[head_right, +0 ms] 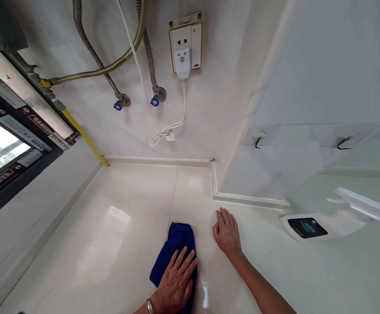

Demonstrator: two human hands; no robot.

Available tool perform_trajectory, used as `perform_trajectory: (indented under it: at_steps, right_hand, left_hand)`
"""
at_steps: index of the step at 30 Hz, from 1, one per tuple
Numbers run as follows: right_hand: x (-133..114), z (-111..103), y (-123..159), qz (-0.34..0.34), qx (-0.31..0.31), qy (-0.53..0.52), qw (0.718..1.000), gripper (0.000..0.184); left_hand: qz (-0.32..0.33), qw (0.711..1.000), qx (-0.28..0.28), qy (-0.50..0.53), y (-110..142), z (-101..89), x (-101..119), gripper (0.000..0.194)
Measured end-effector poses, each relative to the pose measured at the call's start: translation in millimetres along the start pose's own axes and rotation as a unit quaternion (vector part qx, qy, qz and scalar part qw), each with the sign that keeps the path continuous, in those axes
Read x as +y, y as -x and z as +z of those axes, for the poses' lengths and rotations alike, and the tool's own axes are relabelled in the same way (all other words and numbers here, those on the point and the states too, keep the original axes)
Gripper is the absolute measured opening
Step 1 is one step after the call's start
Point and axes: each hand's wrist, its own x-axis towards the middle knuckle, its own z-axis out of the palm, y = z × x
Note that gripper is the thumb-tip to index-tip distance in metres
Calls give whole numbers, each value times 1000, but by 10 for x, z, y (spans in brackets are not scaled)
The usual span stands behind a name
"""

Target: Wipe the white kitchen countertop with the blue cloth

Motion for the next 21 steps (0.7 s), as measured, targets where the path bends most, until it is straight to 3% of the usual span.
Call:
perform_trajectory:
  at_steps: [5,9,21]
  right_hand:
    - [-7,-21,-13,2,-12,10,1000,53]
    - [-5,-24,-18,5,-17,14,1000,51]
    - [21,-26,-14,14,-31,-5,999,57]
  left_hand:
    - [-47,996,78,-11,-549,156,35,70]
    - [-80,990,118,-16,-861,214,-57,66]
    - [-57,990,130,22,-1525,-4,-780,58]
